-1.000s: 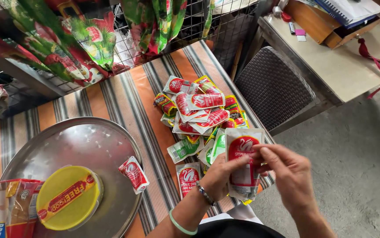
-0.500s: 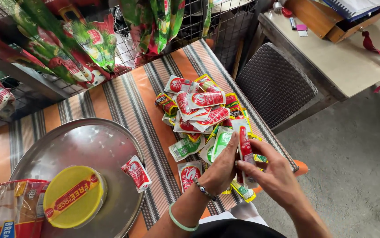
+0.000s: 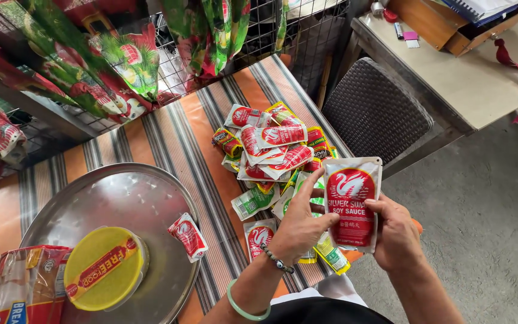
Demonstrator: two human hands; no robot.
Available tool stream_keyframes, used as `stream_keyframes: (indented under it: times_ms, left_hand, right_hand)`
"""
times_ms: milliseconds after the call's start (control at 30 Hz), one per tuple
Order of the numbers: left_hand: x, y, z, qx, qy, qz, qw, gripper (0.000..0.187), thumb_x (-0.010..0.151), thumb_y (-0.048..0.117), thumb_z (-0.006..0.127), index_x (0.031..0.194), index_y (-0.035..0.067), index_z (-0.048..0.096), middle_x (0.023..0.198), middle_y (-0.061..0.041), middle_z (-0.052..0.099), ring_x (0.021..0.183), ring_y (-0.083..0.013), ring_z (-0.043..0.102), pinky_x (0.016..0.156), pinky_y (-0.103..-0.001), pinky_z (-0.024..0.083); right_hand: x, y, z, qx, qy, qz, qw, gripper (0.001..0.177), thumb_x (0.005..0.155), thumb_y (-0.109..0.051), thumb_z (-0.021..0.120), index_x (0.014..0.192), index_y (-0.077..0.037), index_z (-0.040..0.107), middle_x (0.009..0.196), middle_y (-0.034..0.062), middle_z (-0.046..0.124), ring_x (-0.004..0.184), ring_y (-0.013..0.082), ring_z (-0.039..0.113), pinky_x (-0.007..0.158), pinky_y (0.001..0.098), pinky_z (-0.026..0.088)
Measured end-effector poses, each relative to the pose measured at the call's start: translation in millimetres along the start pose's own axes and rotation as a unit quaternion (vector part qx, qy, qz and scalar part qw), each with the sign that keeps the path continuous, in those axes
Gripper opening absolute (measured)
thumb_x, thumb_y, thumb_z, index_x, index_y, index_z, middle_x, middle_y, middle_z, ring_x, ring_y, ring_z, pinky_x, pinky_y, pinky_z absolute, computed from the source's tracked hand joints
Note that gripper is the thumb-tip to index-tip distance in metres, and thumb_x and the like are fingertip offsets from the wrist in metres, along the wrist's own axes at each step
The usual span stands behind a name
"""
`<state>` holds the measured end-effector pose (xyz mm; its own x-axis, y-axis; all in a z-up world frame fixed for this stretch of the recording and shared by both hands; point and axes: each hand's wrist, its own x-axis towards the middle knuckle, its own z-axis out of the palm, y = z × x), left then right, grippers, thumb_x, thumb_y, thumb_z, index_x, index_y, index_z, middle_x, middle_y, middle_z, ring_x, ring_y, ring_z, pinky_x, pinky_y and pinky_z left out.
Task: The person sorts and organizes various condiment sachets, including soy sauce and vinegar, into different piles on a table.
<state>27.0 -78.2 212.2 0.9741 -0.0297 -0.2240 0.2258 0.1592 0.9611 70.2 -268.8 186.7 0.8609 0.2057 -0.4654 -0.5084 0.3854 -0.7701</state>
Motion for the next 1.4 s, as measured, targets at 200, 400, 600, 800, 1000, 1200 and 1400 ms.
stream_keyframes:
  times_ms: [200,400,600,800,1000,1200,1400]
  left_hand:
    - [0,14,3,0.055,0.02,0.013,0.998,0.1,0.075,-0.001,0.079,0.16,0.017,0.031,0.124,-0.013,0.059,0.097,-0.017,0.065,0.079,-0.028,0.062]
    - [15,-20,-3,-0.072,0.014,-0.028,0.997,0.081,0.081,0.002,0.077,0.153,0.008,0.041,0.118,-0.012,0.064,0.092,-0.0155,0.068,0.069,-0.029,0.062]
    - [14,-26,-12,-0.096,-0.039,-0.008,0.995,0.067,0.084,-0.001,0.077,0.145,0.004,0.053,0.115,-0.013,0.069,0.095,-0.0149,0.07,0.074,-0.028,0.064]
    - [43,-67,-36,-0.126,-0.063,-0.022,0.99,0.069,0.083,-0.004,0.078,0.146,0.006,0.052,0.111,-0.015,0.07,0.089,-0.0163,0.072,0.073,-0.029,0.064]
    - [92,-118,-118,0.373,-0.103,-0.032,0.922,0.029,0.078,0.006,0.08,0.106,0.0,0.078,0.098,-0.02,0.082,0.083,-0.0276,0.078,0.073,-0.037,0.064]
    - [96,-146,-155,0.633,0.073,-0.174,0.751,0.029,0.084,0.01,0.072,0.112,0.006,0.076,0.121,-0.023,0.07,0.119,-0.0426,0.062,0.093,-0.05,0.057]
    - [79,-150,-148,0.576,0.147,-0.322,0.737,0.061,0.084,0.019,0.081,0.132,-0.007,0.056,0.134,-0.024,0.055,0.121,-0.0457,0.056,0.09,-0.052,0.057]
  right_hand:
    - [7,3,-8,0.028,0.011,0.011,0.999,0.038,0.101,-0.017,0.041,0.129,0.005,0.057,0.115,0.0195,0.069,0.098,0.0263,0.071,0.089,0.0439,0.059]
    - [8,7,-6,0.031,0.023,0.008,0.999,0.036,0.102,-0.017,0.041,0.129,0.003,0.056,0.113,0.018,0.069,0.097,0.025,0.07,0.088,0.0446,0.059]
    - [0,1,14,0.022,0.03,0.023,0.999,0.036,0.101,-0.02,0.044,0.128,-0.001,0.058,0.111,0.017,0.07,0.092,0.024,0.072,0.078,0.0427,0.062]
    - [33,32,-8,-0.009,0.043,-0.002,0.999,0.032,0.103,-0.027,0.056,0.117,0.0,0.063,0.102,0.0137,0.073,0.084,0.0206,0.072,0.073,0.0388,0.062]
    - [65,86,-14,-0.079,0.051,0.086,0.992,0.037,0.103,-0.032,0.058,0.108,0.004,0.067,0.094,0.0165,0.073,0.075,0.0224,0.069,0.069,0.0376,0.06]
    - [73,191,10,-0.345,-0.117,0.238,0.9,0.025,0.097,-0.018,0.064,0.102,0.004,0.072,0.087,0.0126,0.075,0.079,0.0232,0.07,0.076,0.0394,0.059]
    - [85,255,-8,-0.598,-0.228,-0.003,0.768,0.026,0.097,-0.021,0.067,0.111,-0.001,0.077,0.091,0.0145,0.075,0.08,0.0237,0.072,0.078,0.0388,0.058]
